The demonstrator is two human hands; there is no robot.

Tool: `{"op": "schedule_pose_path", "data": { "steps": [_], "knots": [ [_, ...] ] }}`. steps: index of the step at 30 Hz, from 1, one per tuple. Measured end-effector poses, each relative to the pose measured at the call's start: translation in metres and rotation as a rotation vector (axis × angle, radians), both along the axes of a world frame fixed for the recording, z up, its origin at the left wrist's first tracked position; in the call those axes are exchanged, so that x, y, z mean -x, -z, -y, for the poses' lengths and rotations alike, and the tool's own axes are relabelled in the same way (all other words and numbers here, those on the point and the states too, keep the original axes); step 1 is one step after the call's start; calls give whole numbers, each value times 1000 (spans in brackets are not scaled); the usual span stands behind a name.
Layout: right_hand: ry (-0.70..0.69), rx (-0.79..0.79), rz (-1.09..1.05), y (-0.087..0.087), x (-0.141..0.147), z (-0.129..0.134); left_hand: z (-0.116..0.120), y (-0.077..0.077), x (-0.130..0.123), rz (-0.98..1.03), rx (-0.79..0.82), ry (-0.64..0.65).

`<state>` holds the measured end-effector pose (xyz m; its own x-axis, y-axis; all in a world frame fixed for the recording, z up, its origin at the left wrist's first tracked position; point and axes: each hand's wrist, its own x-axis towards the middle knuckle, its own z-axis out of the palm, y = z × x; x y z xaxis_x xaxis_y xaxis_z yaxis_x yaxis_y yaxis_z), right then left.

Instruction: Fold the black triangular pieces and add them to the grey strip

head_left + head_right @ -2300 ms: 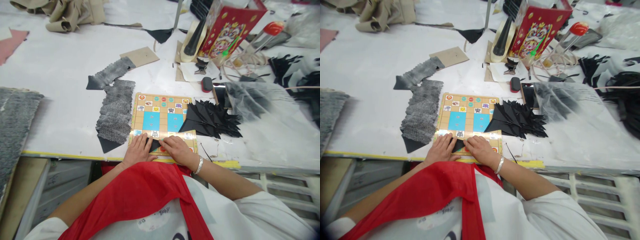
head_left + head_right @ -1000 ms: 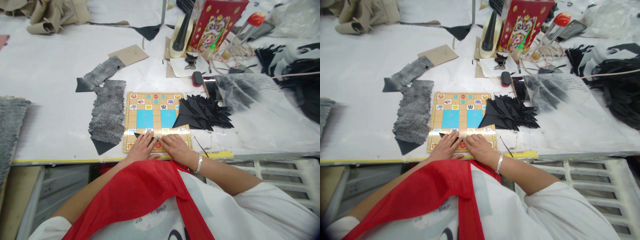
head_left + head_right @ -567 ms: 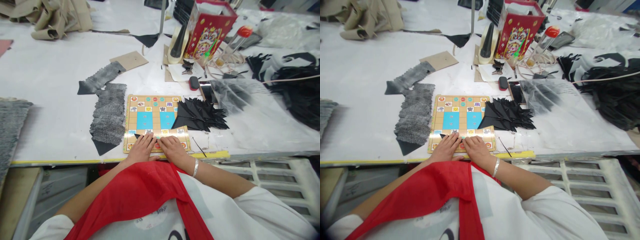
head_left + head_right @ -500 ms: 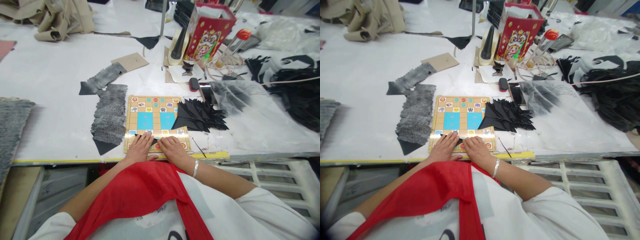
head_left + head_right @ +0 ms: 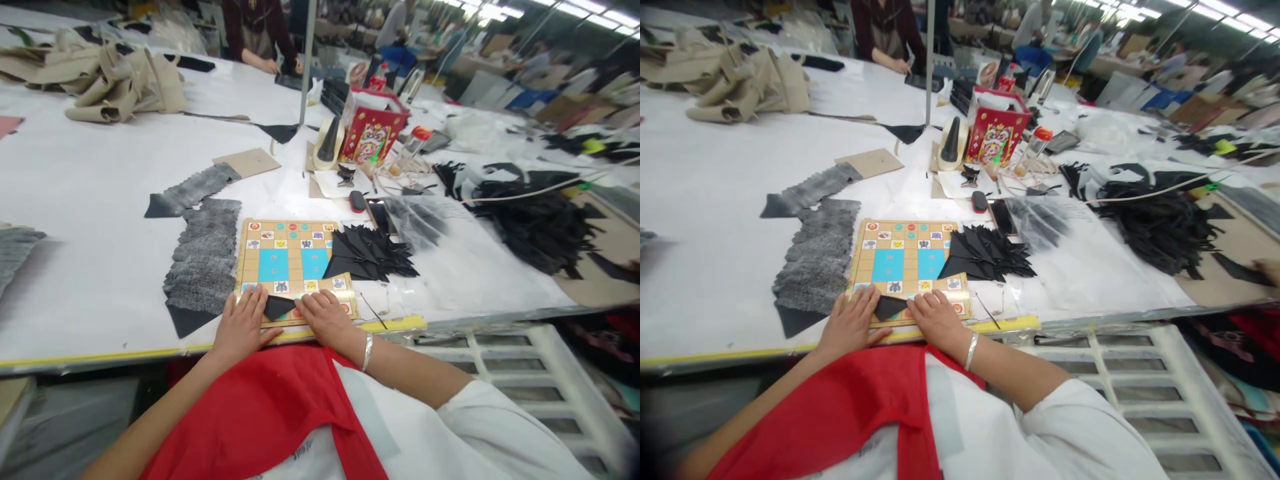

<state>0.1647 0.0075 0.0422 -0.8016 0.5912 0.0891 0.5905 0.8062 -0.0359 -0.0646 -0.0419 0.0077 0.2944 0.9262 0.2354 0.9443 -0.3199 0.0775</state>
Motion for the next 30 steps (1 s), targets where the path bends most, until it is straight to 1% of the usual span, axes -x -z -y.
{"op": "schedule_pose_path", "data": {
  "steps": [2, 4, 6, 9, 11, 13, 16, 18, 19, 20, 21, 22, 23, 25, 26, 28, 30],
  "knots": [
    [53, 46, -38, -3, -3, -1, 1, 6, 0, 7, -45, 6],
    [178, 110, -94, -5, 1, -4, 2, 13, -3, 22, -90, -1],
    [297, 169, -134, -6, 12, -8, 3, 16, -8, 42, -125, -10],
    [383, 256, -117, -7, 27, -18, 5, 15, -13, 77, -177, -20],
    [429, 281, -88, -12, 24, -31, 9, 12, -9, 101, -223, -20],
    [496, 254, -64, -24, 7, -48, 16, 8, 2, 126, -273, -13],
    [655, 135, -43, -48, -31, -73, 34, 4, 34, 170, -339, -43],
    [722, 21, -50, -57, -43, -87, 49, 2, 58, 216, -341, -137],
    [732, -113, -41, -58, -41, -92, 56, 2, 69, 238, -325, -204],
    [669, -191, -38, -55, -31, -95, 61, 1, 80, 254, -308, -280],
    [547, -205, -59, -50, -14, -93, 66, 1, 89, 257, -285, -344],
    [396, -188, -93, -44, 8, -88, 68, 1, 96, 245, -256, -396],
    [230, -146, -129, -36, 33, -78, 69, 1, 102, 228, -224, -429],
    [-77, -40, -173, -22, 90, -50, 67, 1, 108, 198, -162, -447],
    [-183, -3, -173, -16, 117, -34, 65, -1, 109, 187, -142, -447],
    [-307, 27, -166, -5, 162, -8, 61, -4, 108, 181, -119, -440],
    [-351, 11, -136, 3, 192, 5, 59, -8, 107, 216, -117, -428]
  ]
}}
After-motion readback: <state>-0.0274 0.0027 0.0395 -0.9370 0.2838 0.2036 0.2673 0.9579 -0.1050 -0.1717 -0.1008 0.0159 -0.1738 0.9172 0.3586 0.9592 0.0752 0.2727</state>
